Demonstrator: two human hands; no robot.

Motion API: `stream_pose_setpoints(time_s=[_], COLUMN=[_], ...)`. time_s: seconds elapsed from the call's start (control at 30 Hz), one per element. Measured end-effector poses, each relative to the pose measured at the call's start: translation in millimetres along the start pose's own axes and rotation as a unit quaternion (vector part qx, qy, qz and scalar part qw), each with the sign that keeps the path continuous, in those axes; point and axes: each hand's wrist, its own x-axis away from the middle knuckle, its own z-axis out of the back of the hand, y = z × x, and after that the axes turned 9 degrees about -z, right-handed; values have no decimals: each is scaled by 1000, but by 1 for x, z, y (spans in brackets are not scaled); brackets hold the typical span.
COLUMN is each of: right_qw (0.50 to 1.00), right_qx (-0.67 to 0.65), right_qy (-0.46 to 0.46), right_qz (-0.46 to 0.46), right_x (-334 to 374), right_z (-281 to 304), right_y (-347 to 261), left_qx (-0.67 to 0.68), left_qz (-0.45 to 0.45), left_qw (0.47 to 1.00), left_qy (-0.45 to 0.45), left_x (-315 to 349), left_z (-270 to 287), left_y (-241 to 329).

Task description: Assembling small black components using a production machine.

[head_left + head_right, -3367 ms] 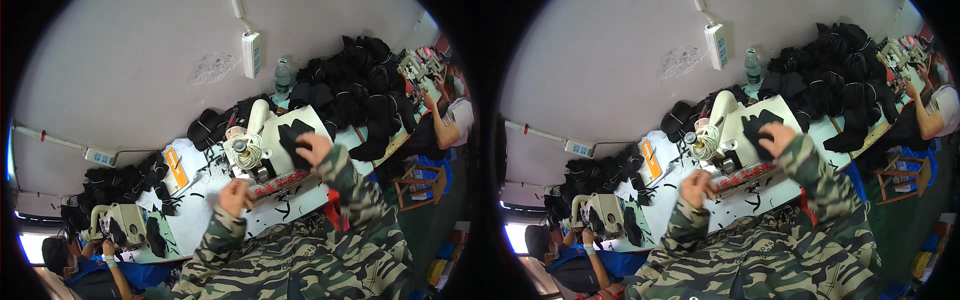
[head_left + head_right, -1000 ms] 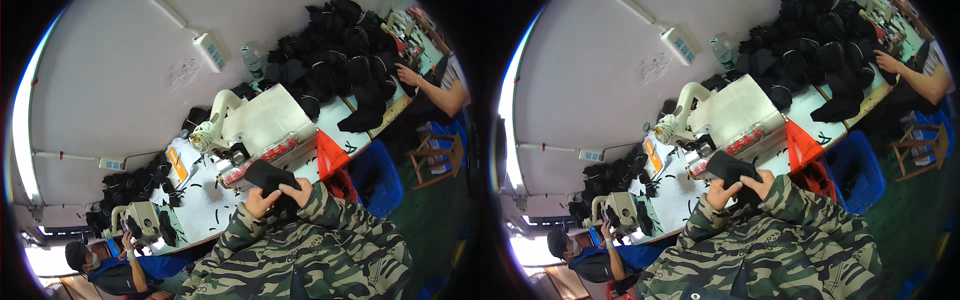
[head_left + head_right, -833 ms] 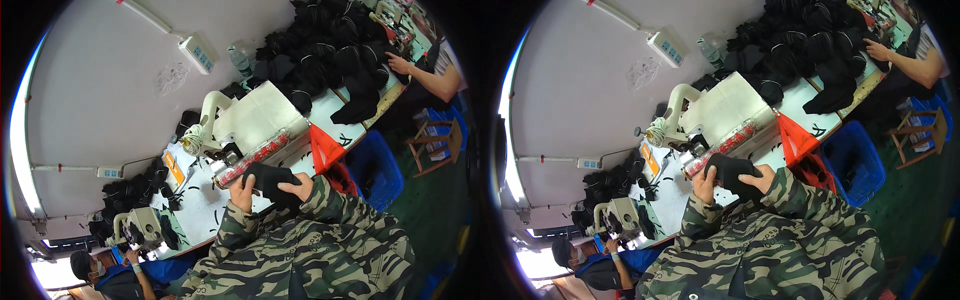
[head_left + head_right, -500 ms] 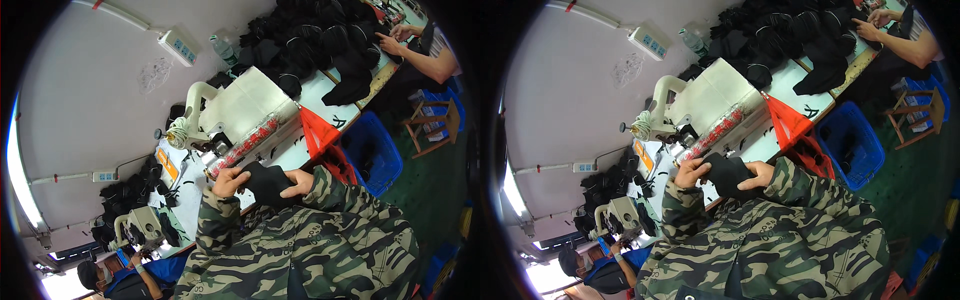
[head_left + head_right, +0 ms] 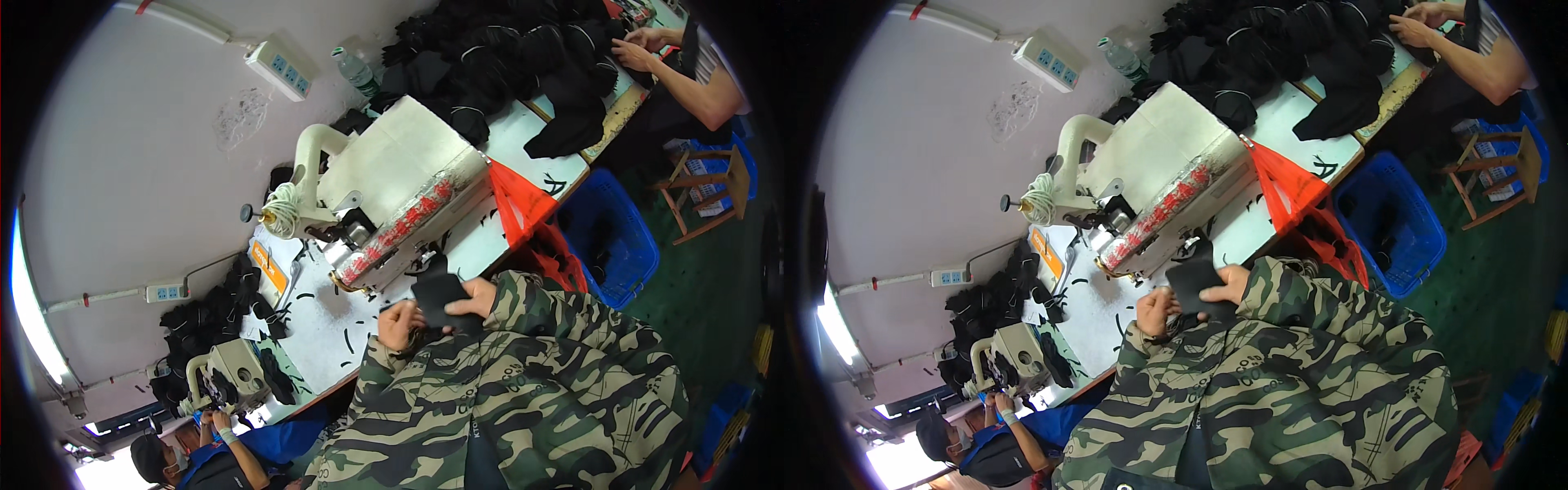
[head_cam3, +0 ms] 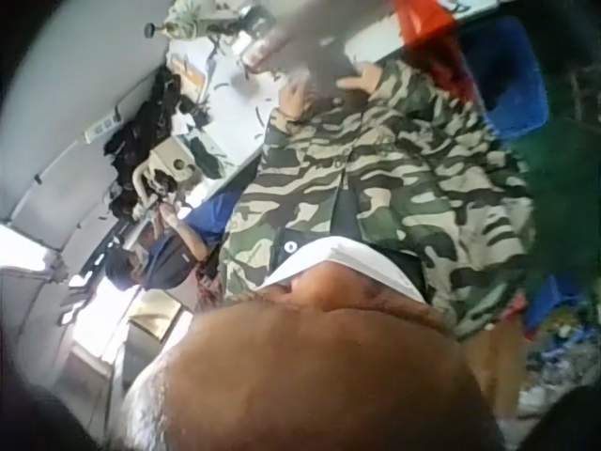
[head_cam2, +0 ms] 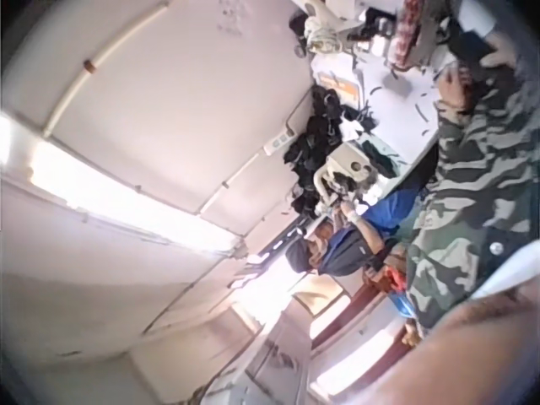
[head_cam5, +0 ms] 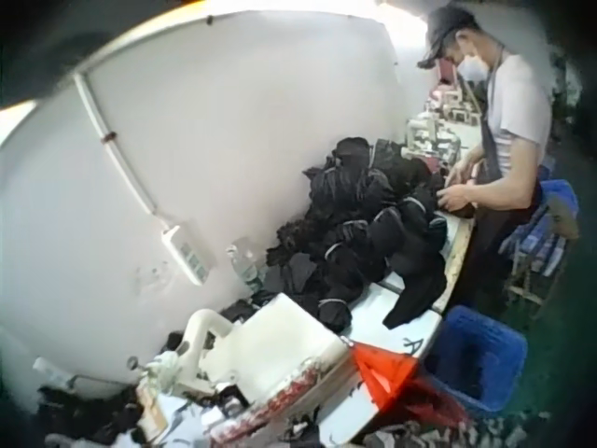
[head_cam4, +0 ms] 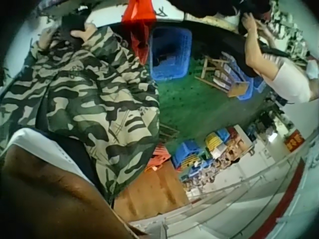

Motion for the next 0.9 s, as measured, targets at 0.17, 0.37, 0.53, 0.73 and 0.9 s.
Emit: stream_pose_setpoints(time_s=[0.17, 0.37, 0.53, 0.73, 0.9], right_qw=[985, 906, 653, 552, 594], right_qx=[20, 277, 690, 665, 783], right_qy=[113, 259, 84, 495, 183], right_qz=[131, 188, 300, 89, -10], right_x=[-19, -31, -54, -186, -99], right_z=[29, 43, 28, 105, 3], right_y=[-21, -18, -18, 79, -17], left_qx=[-341, -443, -515, -373, -277], left_qz=[-102, -226, -97, 5, 64], left_qw=[933, 865, 839, 915, 926], left_qy=[57, 60, 146, 155, 247], left_x=[5, 11, 1, -15, 16], left_z=[25, 33, 40, 27, 41], left_y=[-32, -58, -81, -86, -79])
